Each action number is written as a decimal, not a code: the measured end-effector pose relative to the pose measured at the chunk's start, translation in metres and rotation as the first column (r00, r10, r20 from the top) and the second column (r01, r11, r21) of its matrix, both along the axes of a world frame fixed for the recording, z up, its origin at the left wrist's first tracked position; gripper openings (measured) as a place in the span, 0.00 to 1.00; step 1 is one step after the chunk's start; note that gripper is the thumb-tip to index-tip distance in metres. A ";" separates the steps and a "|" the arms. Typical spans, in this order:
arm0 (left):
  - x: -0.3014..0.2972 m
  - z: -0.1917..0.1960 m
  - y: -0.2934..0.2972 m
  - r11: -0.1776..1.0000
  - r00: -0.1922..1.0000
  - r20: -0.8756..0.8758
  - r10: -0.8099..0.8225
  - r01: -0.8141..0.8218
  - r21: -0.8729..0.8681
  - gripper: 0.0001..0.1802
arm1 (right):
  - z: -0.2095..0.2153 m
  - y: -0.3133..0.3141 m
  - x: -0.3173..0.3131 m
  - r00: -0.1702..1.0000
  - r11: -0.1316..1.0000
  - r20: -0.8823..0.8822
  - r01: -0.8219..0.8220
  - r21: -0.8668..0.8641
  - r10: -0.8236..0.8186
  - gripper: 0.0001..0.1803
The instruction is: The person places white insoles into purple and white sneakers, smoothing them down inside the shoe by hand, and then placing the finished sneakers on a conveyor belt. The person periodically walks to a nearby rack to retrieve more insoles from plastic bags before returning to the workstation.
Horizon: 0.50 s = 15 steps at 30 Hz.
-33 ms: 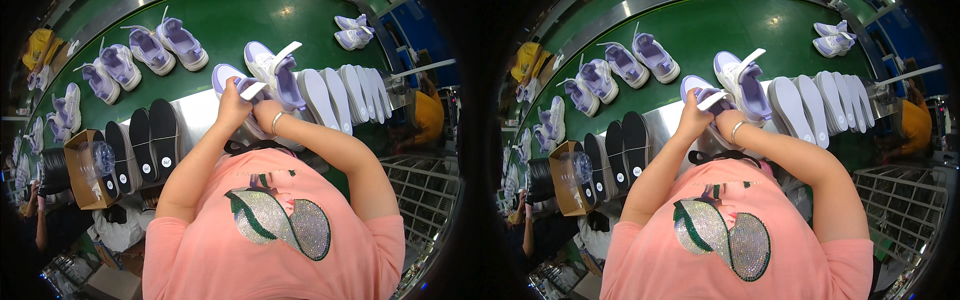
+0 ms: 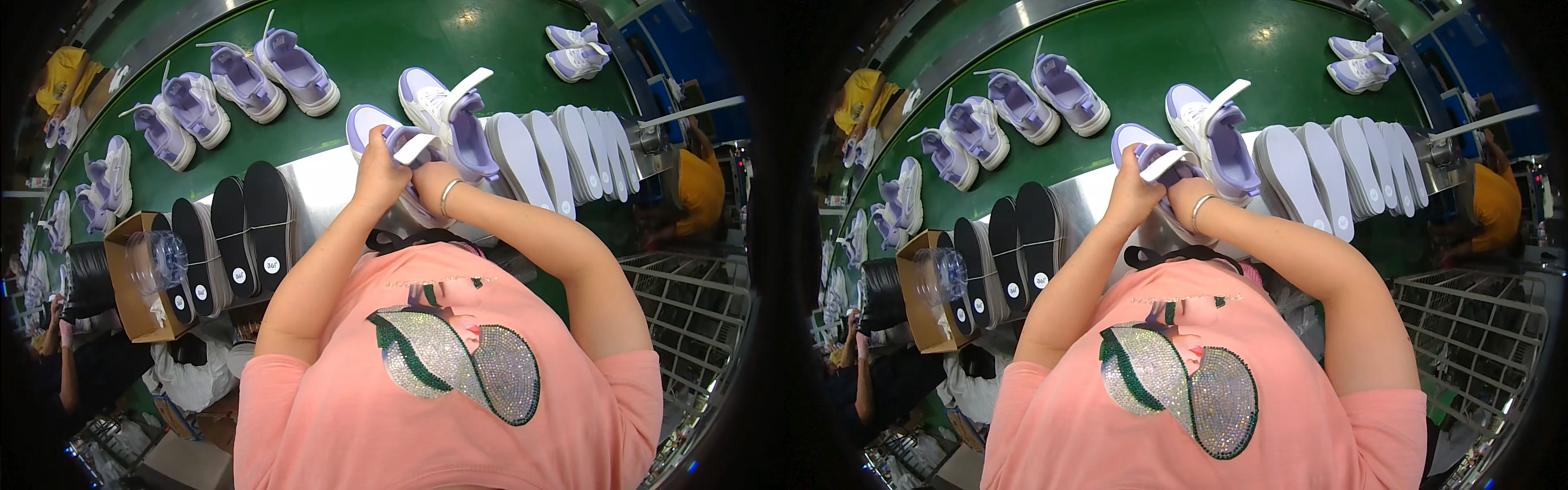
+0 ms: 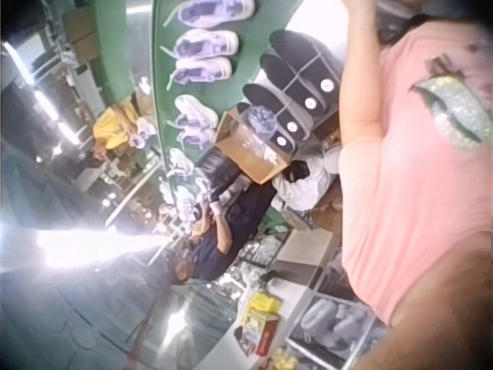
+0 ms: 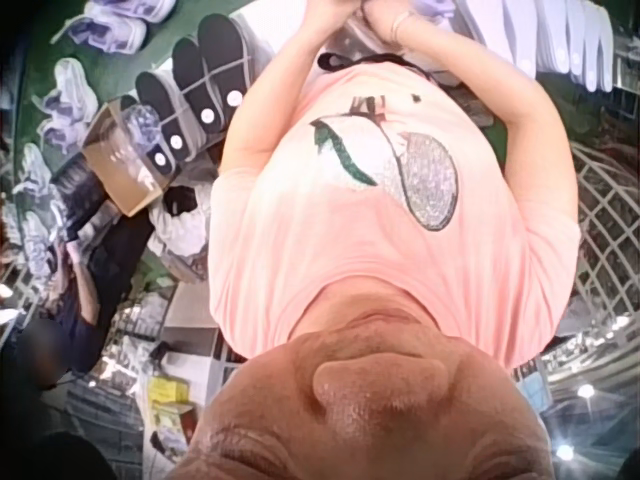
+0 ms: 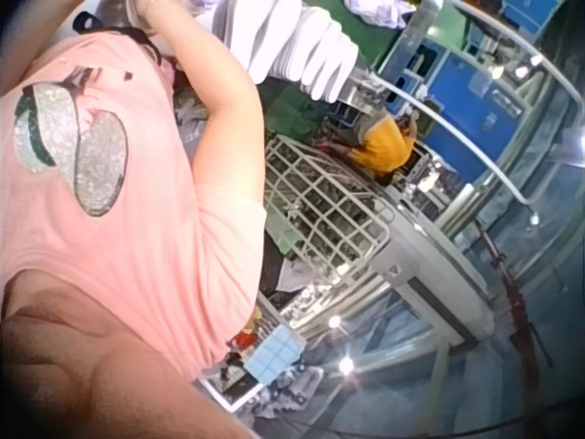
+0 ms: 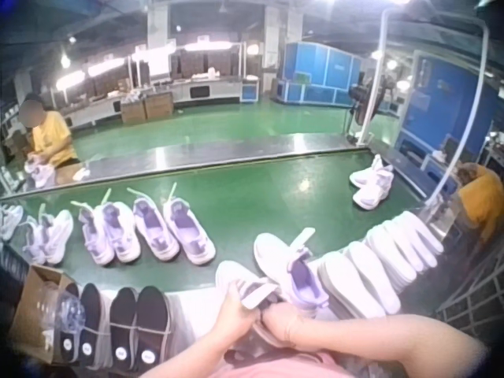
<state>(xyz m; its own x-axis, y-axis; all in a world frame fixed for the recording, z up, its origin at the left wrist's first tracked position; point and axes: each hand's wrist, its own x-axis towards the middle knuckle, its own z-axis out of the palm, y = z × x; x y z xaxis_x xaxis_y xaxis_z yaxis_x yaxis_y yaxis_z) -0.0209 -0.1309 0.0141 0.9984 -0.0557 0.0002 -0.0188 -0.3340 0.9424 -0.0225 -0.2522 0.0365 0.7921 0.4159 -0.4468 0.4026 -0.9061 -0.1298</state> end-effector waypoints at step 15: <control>0.017 -0.022 0.009 0.871 0.936 -0.328 -0.127 -0.053 -0.488 0.14 | -0.014 -0.011 0.001 1.000 1.000 0.005 0.007 0.002 -0.007 0.09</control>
<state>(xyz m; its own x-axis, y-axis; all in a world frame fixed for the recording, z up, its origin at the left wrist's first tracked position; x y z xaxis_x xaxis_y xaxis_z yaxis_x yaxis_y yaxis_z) -0.0043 -0.1220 -0.0078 0.9375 -0.1753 -0.3007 0.3282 0.1577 0.9313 -0.0219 -0.2631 0.0229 0.7972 0.4112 -0.4421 0.3965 -0.9088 -0.1302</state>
